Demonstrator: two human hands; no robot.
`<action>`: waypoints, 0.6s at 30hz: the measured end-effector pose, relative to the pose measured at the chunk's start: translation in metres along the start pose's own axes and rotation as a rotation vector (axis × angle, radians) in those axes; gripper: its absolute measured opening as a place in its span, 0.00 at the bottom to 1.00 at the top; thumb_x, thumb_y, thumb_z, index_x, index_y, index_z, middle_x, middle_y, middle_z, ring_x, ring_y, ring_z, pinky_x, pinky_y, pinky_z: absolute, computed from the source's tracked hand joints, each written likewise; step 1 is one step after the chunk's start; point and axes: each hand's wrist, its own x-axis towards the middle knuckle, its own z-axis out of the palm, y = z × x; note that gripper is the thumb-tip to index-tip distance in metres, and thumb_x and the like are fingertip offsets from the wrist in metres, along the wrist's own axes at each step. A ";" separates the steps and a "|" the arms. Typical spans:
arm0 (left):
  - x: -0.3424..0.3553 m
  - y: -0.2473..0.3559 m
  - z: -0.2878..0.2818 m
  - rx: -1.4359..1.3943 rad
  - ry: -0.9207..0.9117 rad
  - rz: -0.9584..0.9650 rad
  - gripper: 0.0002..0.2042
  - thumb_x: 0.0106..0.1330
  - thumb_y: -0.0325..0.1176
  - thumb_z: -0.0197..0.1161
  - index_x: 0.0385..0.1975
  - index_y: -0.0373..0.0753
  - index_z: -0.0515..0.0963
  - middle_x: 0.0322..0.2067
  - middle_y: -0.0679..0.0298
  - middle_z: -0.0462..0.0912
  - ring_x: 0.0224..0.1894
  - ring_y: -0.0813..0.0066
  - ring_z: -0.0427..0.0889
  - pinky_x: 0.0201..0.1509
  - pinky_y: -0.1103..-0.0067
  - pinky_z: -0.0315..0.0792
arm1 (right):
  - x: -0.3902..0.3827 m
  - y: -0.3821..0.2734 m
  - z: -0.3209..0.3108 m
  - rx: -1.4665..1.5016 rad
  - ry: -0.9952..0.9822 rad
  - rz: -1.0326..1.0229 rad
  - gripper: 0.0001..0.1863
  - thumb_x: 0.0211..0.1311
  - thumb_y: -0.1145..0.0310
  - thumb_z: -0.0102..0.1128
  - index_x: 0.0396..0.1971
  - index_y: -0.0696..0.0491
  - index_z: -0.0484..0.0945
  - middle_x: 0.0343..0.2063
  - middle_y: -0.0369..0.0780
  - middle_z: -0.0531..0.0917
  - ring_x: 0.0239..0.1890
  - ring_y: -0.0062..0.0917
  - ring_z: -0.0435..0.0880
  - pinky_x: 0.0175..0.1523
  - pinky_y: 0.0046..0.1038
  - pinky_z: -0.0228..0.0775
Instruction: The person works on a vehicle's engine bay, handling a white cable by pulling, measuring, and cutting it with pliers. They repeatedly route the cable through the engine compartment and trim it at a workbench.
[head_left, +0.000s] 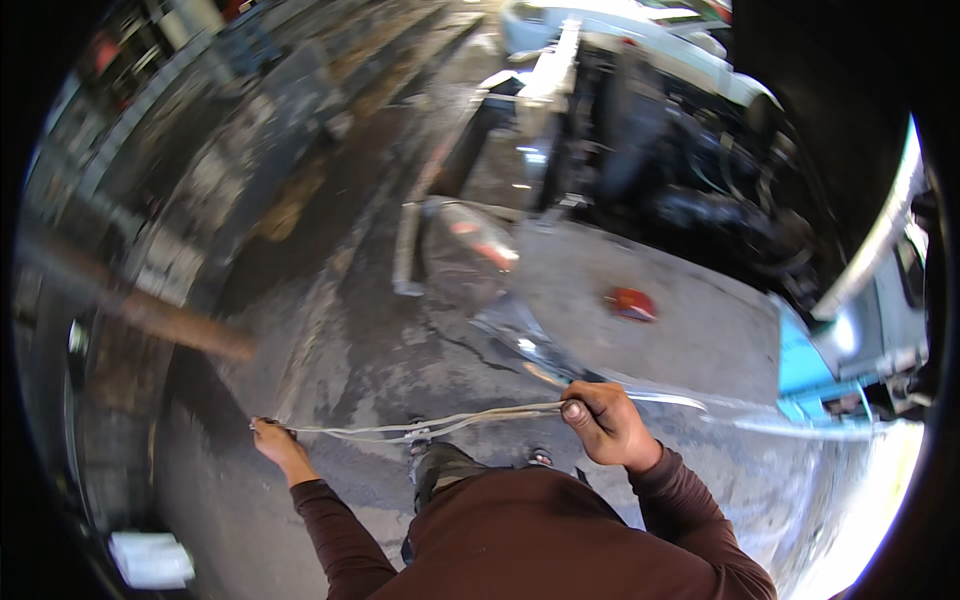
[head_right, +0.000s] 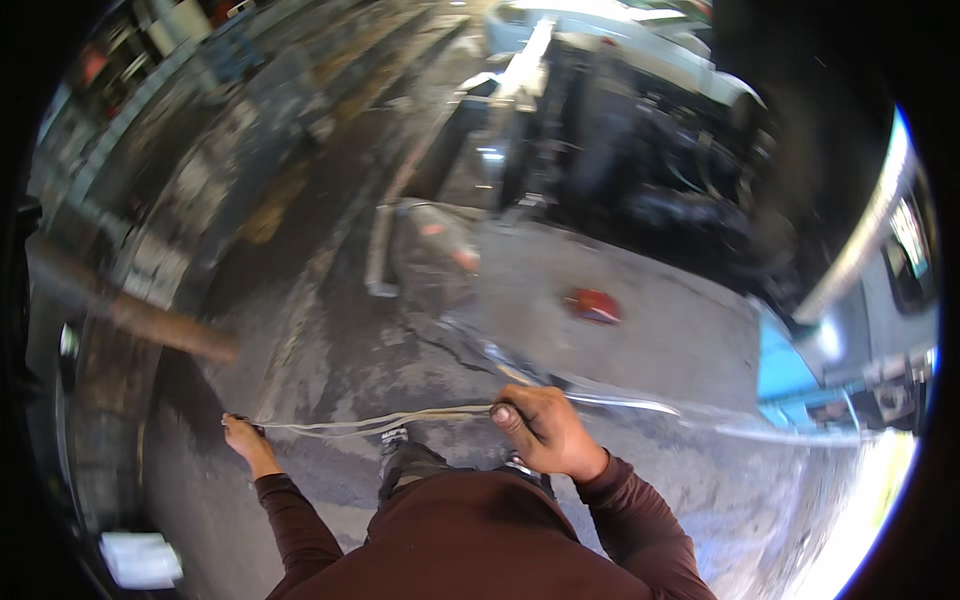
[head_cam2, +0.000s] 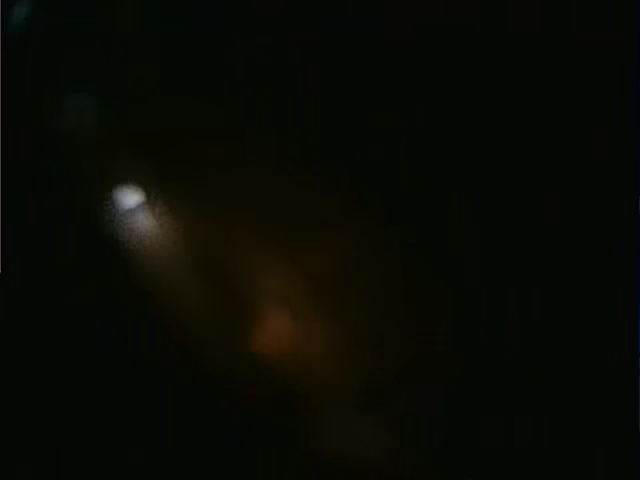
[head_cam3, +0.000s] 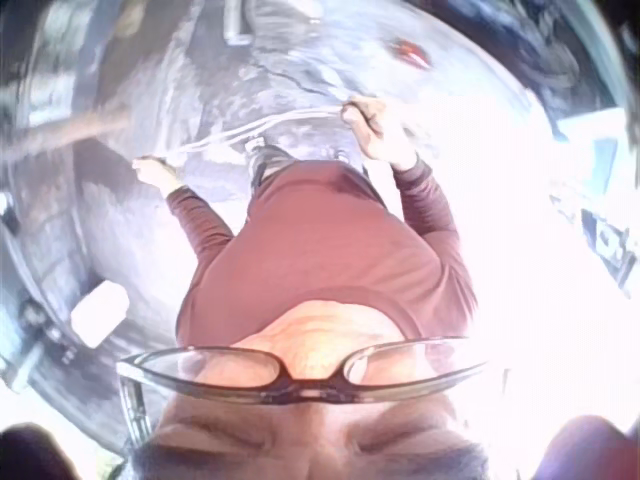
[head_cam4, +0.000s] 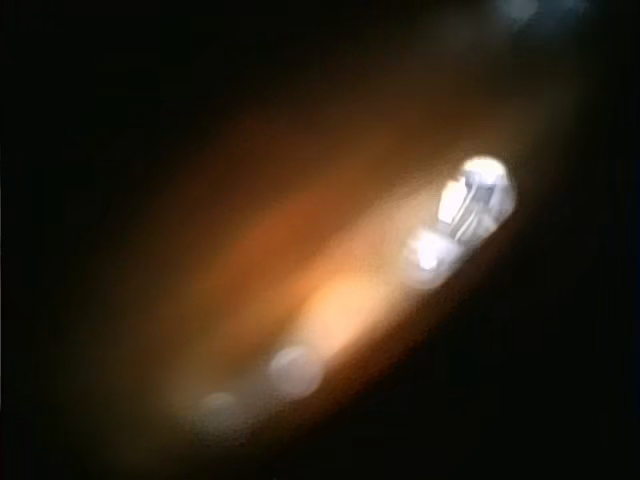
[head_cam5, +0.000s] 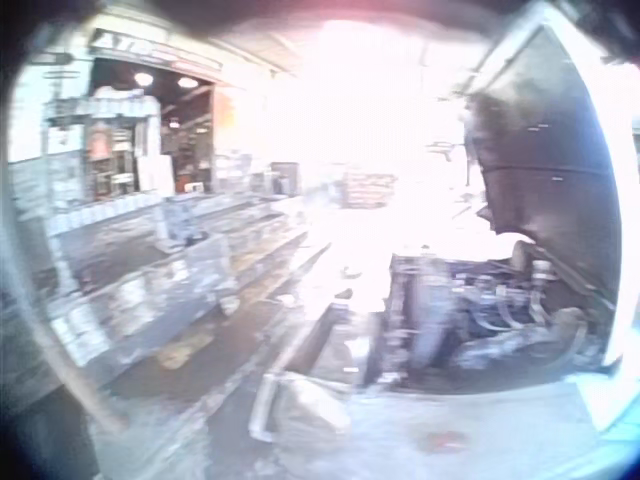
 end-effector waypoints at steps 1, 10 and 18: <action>0.036 -0.020 -0.023 0.209 0.102 0.263 0.18 0.78 0.47 0.51 0.26 0.43 0.71 0.18 0.70 0.70 0.18 0.76 0.69 0.21 0.75 0.63 | 0.023 0.000 0.024 -0.176 0.015 -0.070 0.14 0.69 0.61 0.62 0.28 0.55 0.76 0.20 0.41 0.77 0.24 0.42 0.78 0.33 0.41 0.67; 0.248 -0.023 -0.124 0.131 0.057 -0.281 0.24 0.76 0.52 0.53 0.40 0.32 0.81 0.22 0.61 0.80 0.18 0.69 0.76 0.19 0.73 0.65 | 0.253 -0.043 0.185 -0.210 -0.290 -0.198 0.09 0.61 0.68 0.65 0.28 0.57 0.77 0.20 0.50 0.78 0.26 0.50 0.80 0.32 0.45 0.72; 0.292 0.152 0.040 0.876 -0.407 0.161 0.24 0.67 0.52 0.68 0.40 0.31 0.86 0.38 0.53 0.90 0.38 0.60 0.87 0.43 0.67 0.79 | 0.470 -0.045 0.229 -0.170 -0.303 -0.148 0.15 0.69 0.64 0.60 0.28 0.61 0.75 0.21 0.53 0.76 0.26 0.54 0.78 0.32 0.45 0.69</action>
